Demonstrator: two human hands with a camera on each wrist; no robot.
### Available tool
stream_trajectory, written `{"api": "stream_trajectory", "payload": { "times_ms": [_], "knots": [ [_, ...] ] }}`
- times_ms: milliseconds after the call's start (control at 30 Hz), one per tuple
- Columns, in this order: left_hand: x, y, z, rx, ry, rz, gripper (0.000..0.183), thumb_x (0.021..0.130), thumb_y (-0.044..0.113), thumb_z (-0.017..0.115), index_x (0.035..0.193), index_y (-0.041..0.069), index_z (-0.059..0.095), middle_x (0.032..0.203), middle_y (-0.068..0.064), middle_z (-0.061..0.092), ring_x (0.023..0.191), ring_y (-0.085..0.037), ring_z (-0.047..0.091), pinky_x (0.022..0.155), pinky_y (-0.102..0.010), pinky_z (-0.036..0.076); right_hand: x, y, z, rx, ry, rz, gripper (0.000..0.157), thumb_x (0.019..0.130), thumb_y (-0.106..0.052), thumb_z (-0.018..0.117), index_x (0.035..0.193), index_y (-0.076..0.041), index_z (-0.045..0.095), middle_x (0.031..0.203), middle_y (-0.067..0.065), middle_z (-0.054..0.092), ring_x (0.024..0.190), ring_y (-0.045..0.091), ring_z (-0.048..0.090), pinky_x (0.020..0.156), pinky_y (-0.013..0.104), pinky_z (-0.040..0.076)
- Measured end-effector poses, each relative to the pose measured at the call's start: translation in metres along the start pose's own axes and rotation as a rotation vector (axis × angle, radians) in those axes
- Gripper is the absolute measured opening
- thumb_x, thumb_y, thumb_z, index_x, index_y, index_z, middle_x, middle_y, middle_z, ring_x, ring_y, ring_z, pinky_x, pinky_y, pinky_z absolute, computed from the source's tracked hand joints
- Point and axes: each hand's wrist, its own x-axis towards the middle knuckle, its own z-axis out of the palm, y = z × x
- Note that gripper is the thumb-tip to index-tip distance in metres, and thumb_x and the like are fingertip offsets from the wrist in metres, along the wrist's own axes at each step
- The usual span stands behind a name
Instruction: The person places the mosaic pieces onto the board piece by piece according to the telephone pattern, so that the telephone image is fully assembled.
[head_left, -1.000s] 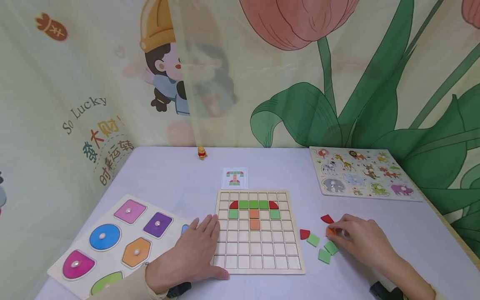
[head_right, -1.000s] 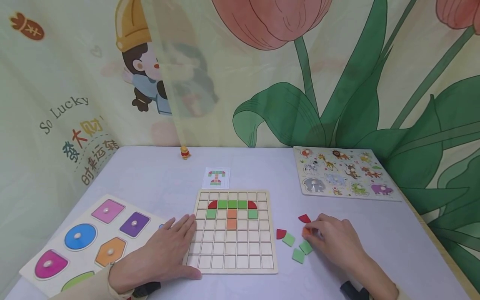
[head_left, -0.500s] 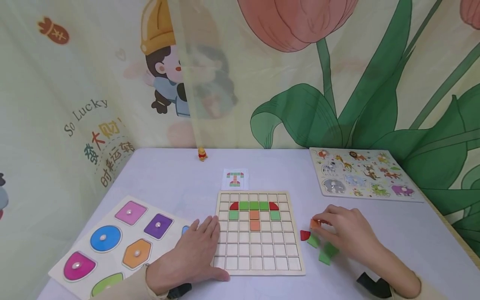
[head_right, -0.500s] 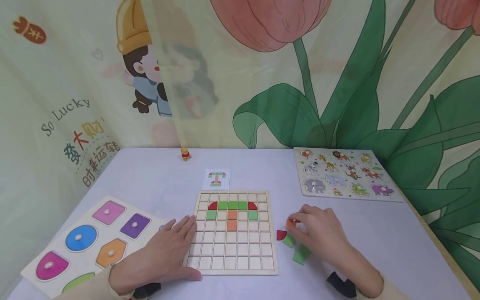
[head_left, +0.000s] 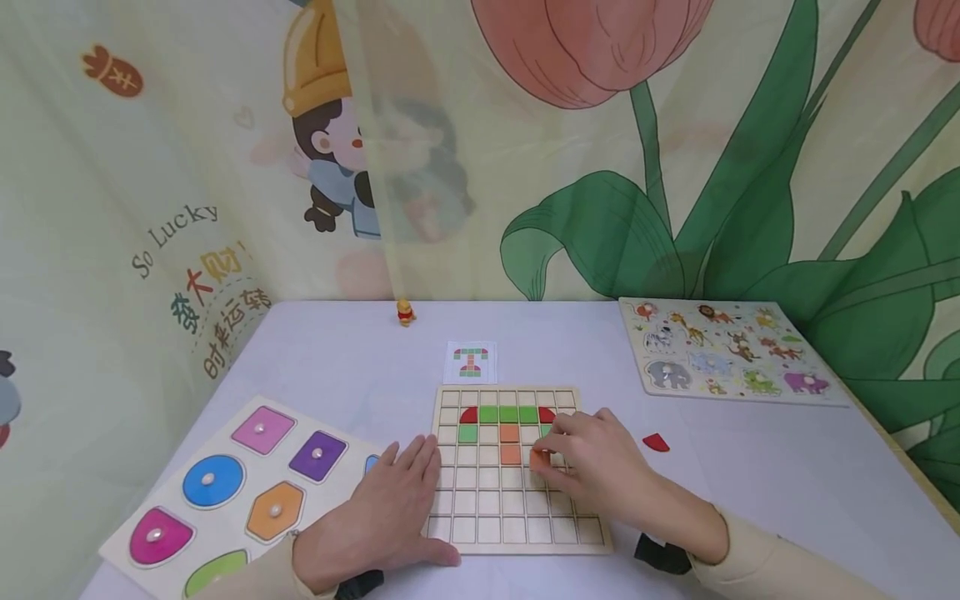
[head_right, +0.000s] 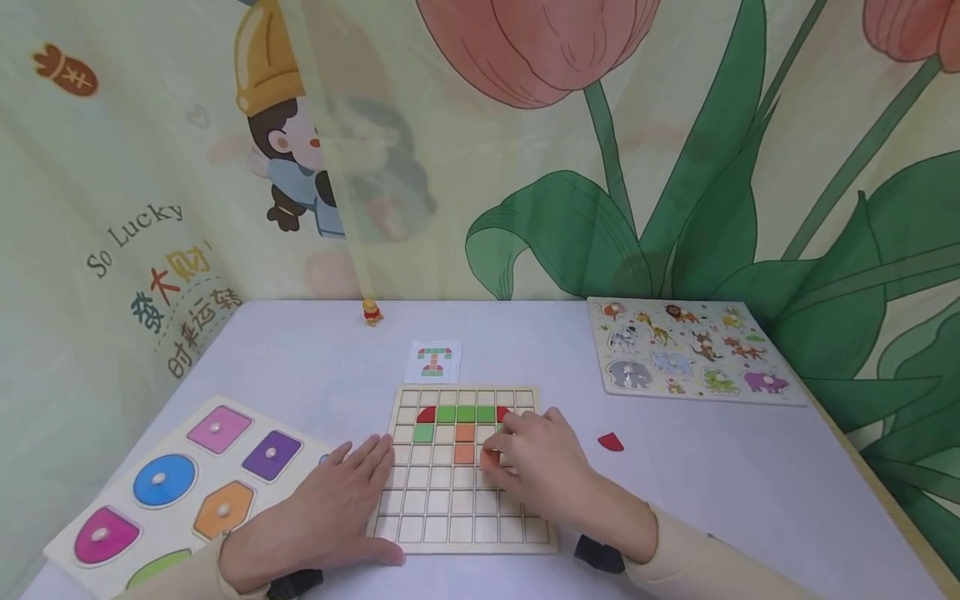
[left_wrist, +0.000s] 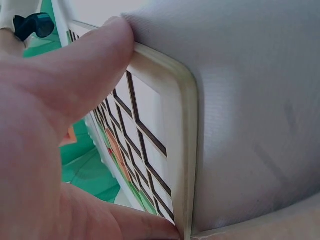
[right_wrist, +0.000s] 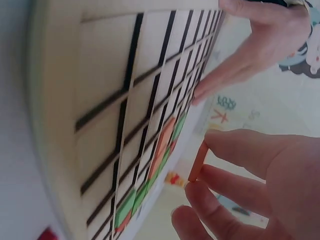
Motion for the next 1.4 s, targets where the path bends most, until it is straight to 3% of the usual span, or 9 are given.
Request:
{"api": "stream_trajectory", "payload": {
  "times_ms": [300,600,933,1400],
  "knots": [
    [0.0,0.0,0.0,0.019,0.015,-0.006,0.123,0.072,0.086,0.065,0.153,-0.003,0.041,0.164,-0.019,0.038,0.153,-0.033,0.038,0.121,-0.053,0.035,0.013,-0.015,0.017,0.021,-0.075,0.001,0.016,0.083,-0.037,0.084,0.093,-0.024,0.083,0.082,-0.012,0.069,0.073,0.004,0.054,0.065,0.024,0.028],
    [0.0,0.001,-0.001,-0.001,0.009,-0.002,0.123,0.073,0.085,0.066,0.154,-0.004,0.041,0.164,-0.02,0.037,0.154,-0.033,0.037,0.122,-0.054,0.034,0.018,-0.025,0.023,-0.025,-0.118,-0.013,0.013,0.086,-0.037,0.081,0.086,-0.024,0.078,0.071,-0.011,0.055,0.067,0.006,0.045,0.067,0.027,0.03],
    [0.0,0.001,-0.003,0.011,0.001,-0.001,0.123,0.074,0.086,0.064,0.154,-0.003,0.04,0.165,-0.019,0.036,0.154,-0.033,0.036,0.122,-0.053,0.033,0.021,-0.028,0.022,-0.031,-0.132,-0.026,0.013,0.085,-0.037,0.082,0.091,-0.026,0.079,0.072,-0.011,0.058,0.068,0.007,0.048,0.07,0.028,0.033],
    [0.0,0.002,-0.003,0.025,0.002,0.001,0.122,0.074,0.086,0.064,0.154,-0.003,0.041,0.164,-0.019,0.038,0.153,-0.032,0.037,0.122,-0.053,0.034,0.019,-0.027,0.02,-0.023,-0.151,-0.027,0.013,0.082,-0.035,0.085,0.086,-0.025,0.078,0.07,-0.01,0.057,0.067,0.009,0.048,0.067,0.028,0.031]
  ]
}}
